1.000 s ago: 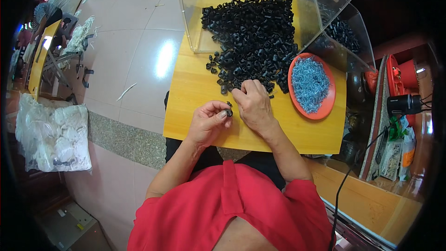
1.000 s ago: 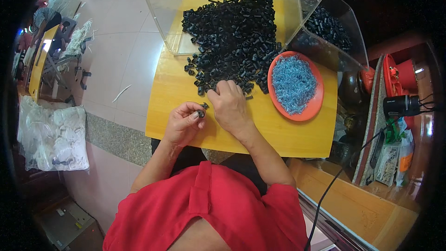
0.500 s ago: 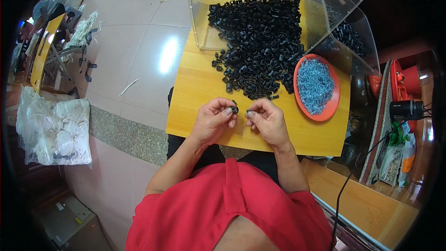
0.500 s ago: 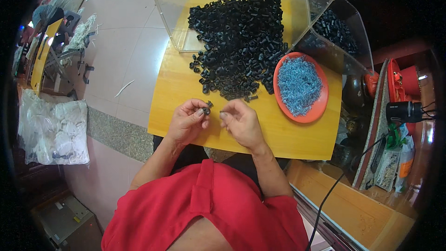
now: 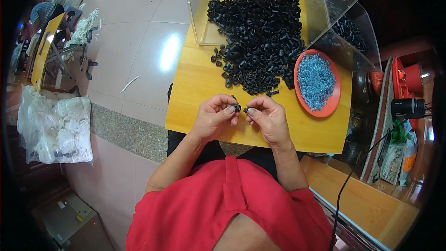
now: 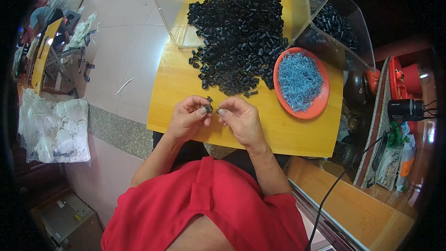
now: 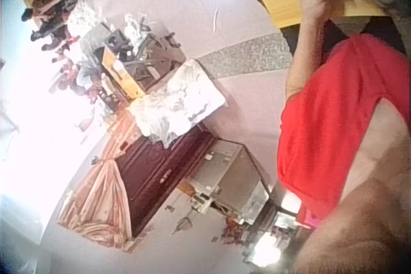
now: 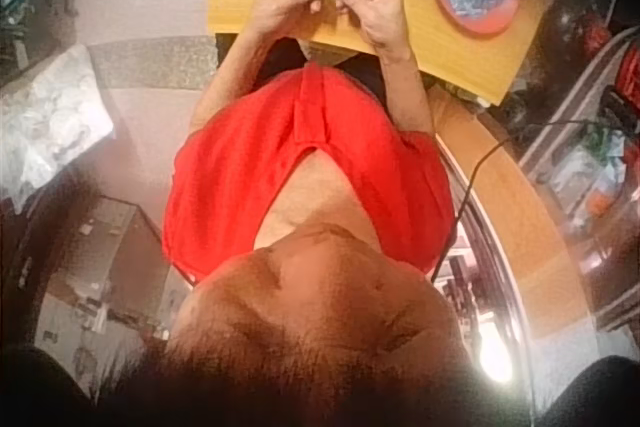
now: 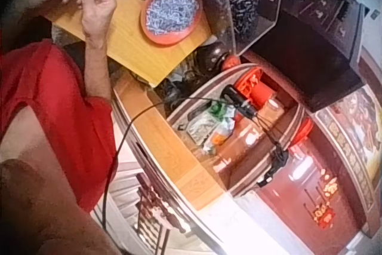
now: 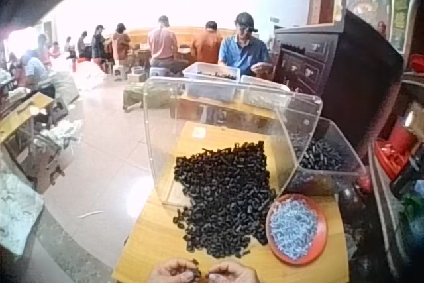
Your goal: The person assembles plastic cord locks by hand, repeatedly picking up plastic casings from the table, inserting small springs from a tray, and pressing the inner plunger pieces into the casings.
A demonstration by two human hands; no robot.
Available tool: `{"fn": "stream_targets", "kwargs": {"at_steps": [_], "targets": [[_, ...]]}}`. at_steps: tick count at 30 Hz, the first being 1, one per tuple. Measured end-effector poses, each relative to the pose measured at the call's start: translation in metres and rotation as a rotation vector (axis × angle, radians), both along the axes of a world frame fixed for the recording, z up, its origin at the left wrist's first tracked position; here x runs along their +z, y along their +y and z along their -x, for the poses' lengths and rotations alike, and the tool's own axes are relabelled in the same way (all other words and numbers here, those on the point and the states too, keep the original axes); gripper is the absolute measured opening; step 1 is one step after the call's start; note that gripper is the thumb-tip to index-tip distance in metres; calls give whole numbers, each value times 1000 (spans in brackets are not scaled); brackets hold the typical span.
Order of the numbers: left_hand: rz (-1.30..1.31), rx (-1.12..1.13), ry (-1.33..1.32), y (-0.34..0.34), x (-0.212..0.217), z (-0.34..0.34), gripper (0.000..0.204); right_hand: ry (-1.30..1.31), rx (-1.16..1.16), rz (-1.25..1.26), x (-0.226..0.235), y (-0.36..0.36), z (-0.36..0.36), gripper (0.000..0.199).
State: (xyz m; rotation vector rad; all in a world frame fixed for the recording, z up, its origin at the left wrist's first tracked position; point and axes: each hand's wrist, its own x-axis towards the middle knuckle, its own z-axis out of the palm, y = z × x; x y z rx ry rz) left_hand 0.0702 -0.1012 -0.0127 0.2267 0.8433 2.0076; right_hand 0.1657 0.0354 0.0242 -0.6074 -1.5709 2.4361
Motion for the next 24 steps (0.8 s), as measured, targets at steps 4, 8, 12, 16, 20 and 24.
{"fn": "stream_targets", "kwargs": {"at_steps": [4, 8, 12, 16, 20, 24], "targets": [[23, -6, 31, 0, 1, -2, 16, -11, 12, -106, 3, -3, -1, 13], [43, 4, 70, -1, 1, -3, 17, -48, 4, -84, 7, -6, 2, 11], [53, -7, 85, 0, 0, -3, 17, -107, 20, -164, 8, -6, 2, 11], [88, 7, 94, 0, 1, -4, 16, -143, 44, -198, 9, -5, 4, 9], [115, 23, 214, -1, -3, -8, 16, -176, 79, -213, 9, -3, 5, 5], [186, 69, 371, -1, -2, -11, 13, -140, 112, -218, 5, 0, 5, 5]]}}
